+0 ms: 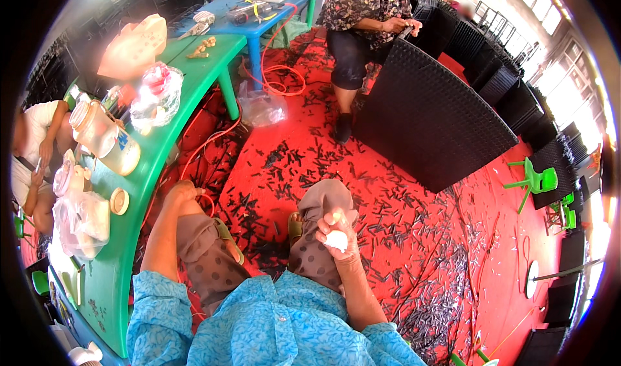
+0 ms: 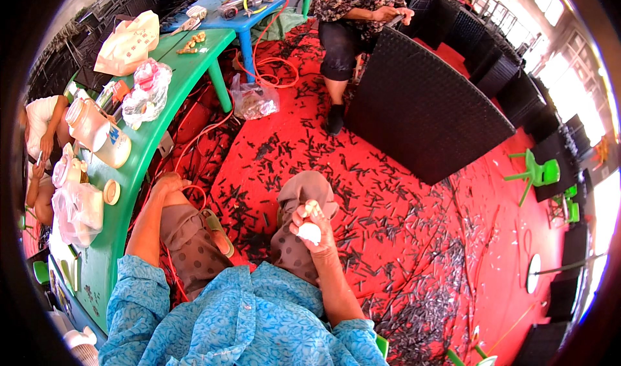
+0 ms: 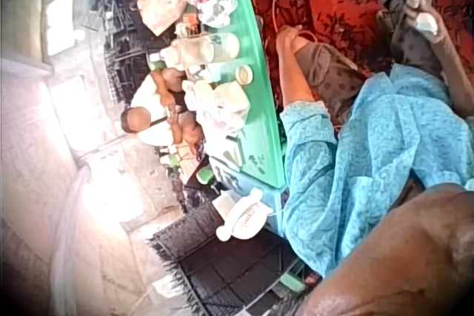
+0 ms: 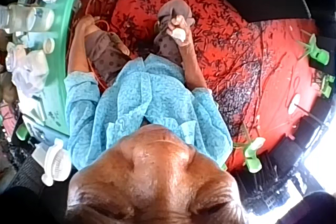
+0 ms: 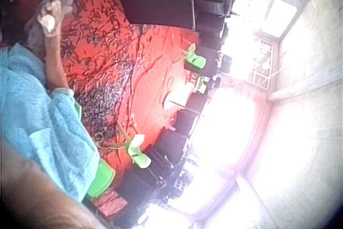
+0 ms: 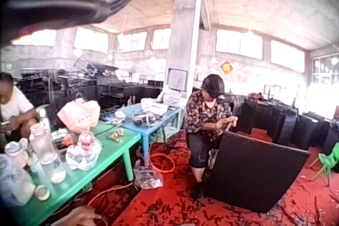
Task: The person breaks apart a white food item by hand, then picks up a large translucent container and brings it close to the camera before continuing to handle the food.
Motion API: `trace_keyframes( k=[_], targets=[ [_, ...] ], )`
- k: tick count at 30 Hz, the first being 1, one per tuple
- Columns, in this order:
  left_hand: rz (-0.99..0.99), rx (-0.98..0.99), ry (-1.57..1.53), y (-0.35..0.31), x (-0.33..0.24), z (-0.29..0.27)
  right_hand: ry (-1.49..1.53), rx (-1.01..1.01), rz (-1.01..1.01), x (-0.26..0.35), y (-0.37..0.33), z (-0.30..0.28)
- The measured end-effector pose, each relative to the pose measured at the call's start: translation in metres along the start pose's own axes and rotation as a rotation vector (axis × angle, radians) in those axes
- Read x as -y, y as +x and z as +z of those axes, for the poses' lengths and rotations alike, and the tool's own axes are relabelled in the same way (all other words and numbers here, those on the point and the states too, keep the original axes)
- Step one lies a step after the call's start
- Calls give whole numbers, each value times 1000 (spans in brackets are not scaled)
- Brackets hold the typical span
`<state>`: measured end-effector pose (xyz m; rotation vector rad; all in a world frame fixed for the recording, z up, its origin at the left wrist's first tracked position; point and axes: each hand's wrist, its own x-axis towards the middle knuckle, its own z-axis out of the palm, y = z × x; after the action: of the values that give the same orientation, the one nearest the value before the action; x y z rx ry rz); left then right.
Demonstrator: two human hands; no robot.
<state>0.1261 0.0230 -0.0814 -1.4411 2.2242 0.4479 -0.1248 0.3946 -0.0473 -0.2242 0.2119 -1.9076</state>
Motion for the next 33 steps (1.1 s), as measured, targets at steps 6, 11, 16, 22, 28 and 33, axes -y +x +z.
trace_keyframes(
  k=[6,11,16,22,28,33],
  targets=[
    [13,-8,14,3,3,3,-2,1,0,0,0,1],
    [13,12,27,-3,-2,-3,4,-12,4,0,0,1],
    [24,-23,20,-2,4,2,-21,-4,8,0,2,4],
    [35,-10,10,2,2,0,-93,-95,-55,-1,7,28],
    [77,-77,-16,13,14,10,-173,17,-94,7,16,99],
    [63,-56,-39,7,12,6,-282,375,-195,2,16,158]
  ],
)
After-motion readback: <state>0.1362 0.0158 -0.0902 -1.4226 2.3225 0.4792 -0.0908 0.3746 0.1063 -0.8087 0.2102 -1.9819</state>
